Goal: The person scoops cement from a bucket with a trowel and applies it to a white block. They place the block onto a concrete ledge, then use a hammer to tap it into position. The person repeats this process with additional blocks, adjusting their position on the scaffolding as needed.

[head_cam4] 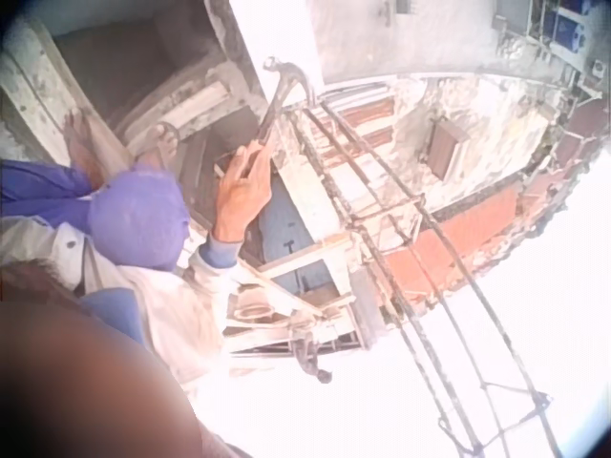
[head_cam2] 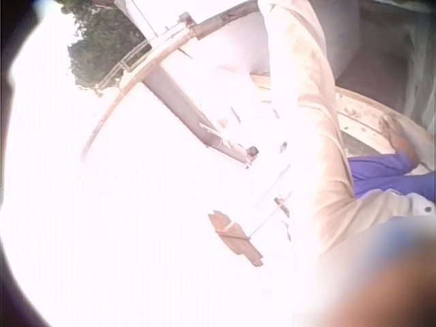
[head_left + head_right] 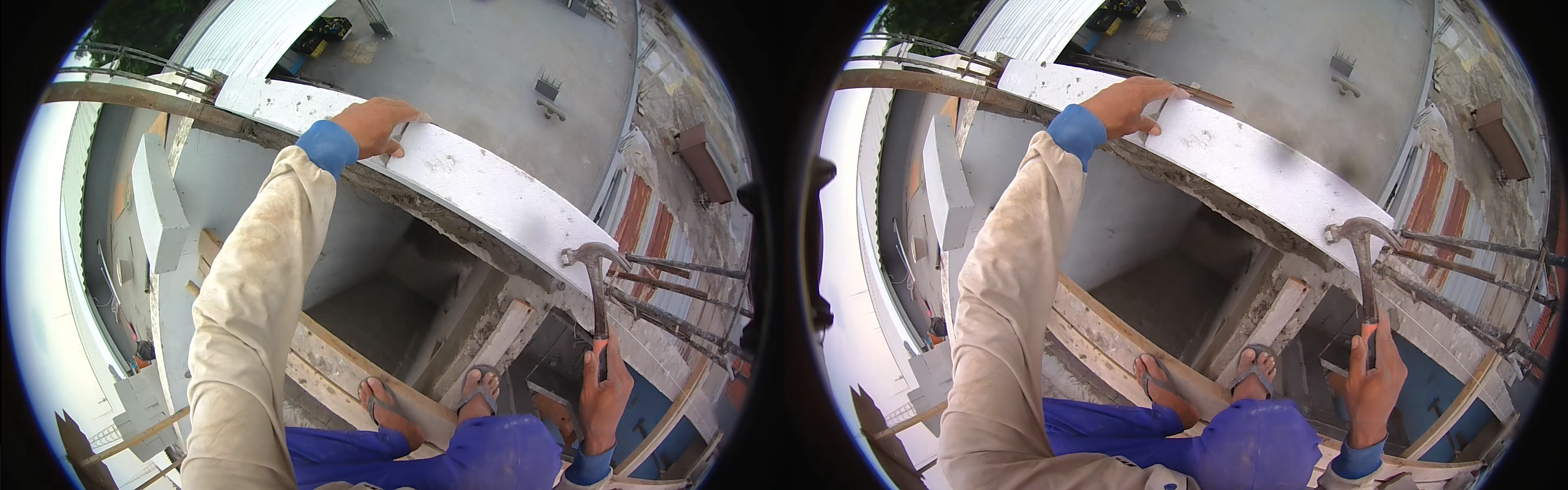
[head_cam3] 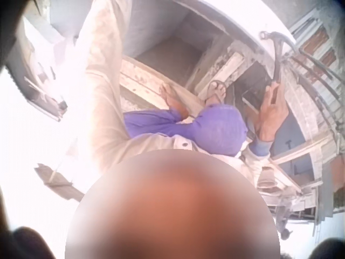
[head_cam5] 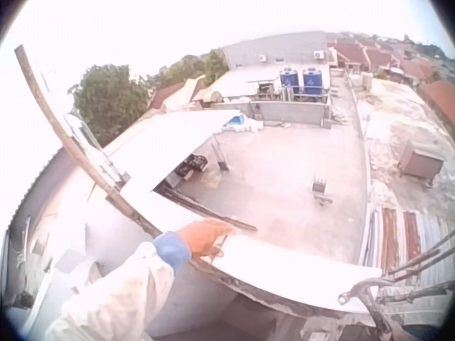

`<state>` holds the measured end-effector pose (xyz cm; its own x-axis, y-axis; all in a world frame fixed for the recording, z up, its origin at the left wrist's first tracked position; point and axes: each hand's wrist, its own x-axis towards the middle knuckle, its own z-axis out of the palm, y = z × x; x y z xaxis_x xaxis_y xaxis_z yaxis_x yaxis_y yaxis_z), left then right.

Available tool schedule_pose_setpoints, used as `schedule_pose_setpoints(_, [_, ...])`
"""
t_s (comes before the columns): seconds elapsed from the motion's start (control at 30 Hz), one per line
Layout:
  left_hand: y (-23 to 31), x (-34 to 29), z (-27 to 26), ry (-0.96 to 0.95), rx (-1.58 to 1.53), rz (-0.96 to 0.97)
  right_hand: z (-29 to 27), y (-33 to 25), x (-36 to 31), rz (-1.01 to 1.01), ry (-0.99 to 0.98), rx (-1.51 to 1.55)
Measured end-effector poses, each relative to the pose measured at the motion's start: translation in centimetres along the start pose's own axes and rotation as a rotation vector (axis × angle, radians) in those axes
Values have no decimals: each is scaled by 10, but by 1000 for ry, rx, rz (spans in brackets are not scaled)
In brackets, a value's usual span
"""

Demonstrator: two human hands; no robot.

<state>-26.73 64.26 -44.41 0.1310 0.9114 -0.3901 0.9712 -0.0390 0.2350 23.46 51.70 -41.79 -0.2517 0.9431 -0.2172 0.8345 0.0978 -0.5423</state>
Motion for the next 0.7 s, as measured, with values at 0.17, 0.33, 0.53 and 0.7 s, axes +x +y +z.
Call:
schedule_pose_setpoints(0.17, [-4,-1,7,79,-3,61,1,7,-1,-36,30,38])
schedule_pose_setpoints(0.33, [-6,-2,9,66,-33,15,4,3,-3,-72,50,16])
schedule_pose_setpoints(0.53, [-9,-1,12,89,-12,19,16,-26,10,-195,30,116])
schedule_pose_setpoints(0.7, [-15,-4,12,67,-19,-12,43,-70,58,-352,30,183])
